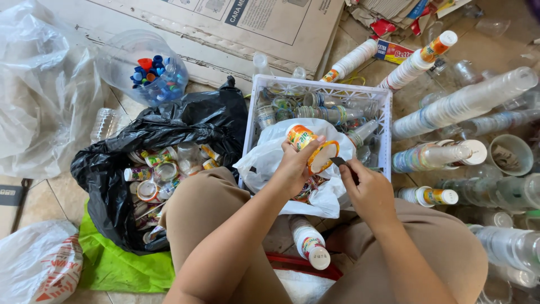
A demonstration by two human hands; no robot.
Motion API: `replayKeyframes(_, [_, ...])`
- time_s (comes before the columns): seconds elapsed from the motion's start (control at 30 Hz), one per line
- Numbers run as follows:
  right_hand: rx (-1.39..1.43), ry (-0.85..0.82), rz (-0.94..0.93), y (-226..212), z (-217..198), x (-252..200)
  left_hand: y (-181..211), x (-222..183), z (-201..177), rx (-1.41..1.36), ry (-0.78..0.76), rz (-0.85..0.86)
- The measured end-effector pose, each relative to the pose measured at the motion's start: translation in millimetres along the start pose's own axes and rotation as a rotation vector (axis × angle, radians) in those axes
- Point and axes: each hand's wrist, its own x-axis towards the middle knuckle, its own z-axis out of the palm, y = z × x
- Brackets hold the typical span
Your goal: The person sits on the floor and uses red scissors to cut the rims off small plastic cups. They hold each cup in their left hand and cut around the top edge, then place the cut pieces into a white plastic bag inside a crate.
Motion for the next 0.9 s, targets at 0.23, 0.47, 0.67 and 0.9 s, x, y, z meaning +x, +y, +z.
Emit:
replayKeyframes(0.23, [-0.065,0.092,-0.015,-6.7,1.8,-0.2,9.1,-19.6,10.0,0.077,0.030,0.015])
replayKeyframes(0.47, [-0.137,0.033,0.003,-10.1,-0.3,-1.4,7.8,-19.9,6.1,0.123,0.038,0.045])
replayKeyframes(0.67, [-0.095,-0.015,0.039,-8.6,5.4,0.2,7.3,-18.2,5.7,0.119,0.059,0.040])
replayKeyframes(0.9, [0.038,-0.042,0.084,-6.3,10.7,0.9,-9.9,-9.0,1.3,0.081,0.063,0.008])
